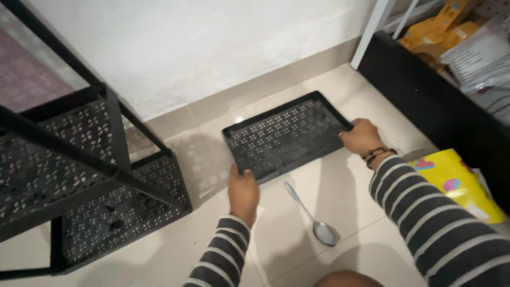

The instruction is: The person assembles a black metal shelving unit by inserting vertical poles into perforated trays and securing them with plastic connectors. They place trays onto the frame, insert poles, and snap connectors into place to complete the structure.

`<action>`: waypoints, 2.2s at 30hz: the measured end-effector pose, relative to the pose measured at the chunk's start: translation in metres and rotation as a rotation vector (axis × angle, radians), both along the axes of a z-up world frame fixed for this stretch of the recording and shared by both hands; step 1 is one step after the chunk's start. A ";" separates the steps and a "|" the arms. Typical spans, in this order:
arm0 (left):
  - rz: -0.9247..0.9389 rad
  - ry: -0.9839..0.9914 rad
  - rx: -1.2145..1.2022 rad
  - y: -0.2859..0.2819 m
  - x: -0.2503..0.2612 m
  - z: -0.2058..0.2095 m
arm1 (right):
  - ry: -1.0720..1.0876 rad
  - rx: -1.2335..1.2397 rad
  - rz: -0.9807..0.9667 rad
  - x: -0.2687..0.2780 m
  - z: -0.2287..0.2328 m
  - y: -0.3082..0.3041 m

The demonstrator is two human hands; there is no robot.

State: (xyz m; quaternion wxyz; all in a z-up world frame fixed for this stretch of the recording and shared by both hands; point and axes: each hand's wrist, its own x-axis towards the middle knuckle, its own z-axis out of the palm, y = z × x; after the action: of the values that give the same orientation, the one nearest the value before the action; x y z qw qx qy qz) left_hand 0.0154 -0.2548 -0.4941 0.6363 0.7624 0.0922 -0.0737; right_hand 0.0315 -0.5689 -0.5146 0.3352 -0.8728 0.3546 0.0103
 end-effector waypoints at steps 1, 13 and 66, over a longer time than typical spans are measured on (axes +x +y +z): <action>0.026 0.000 0.012 0.002 0.005 -0.001 | -0.040 0.000 -0.009 -0.001 -0.003 -0.002; -0.053 0.007 -0.229 0.009 0.009 0.129 | -0.589 0.340 -0.342 -0.023 0.098 -0.008; 0.119 -1.018 0.314 0.415 -0.138 0.710 | -1.300 0.190 0.653 -0.126 0.716 0.379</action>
State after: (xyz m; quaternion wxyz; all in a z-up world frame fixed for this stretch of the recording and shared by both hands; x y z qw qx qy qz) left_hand -0.1226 0.1597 0.2164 0.4817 0.7812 -0.1751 0.3565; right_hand -0.0948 -0.1896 0.2011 0.5318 -0.7310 -0.1965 -0.3797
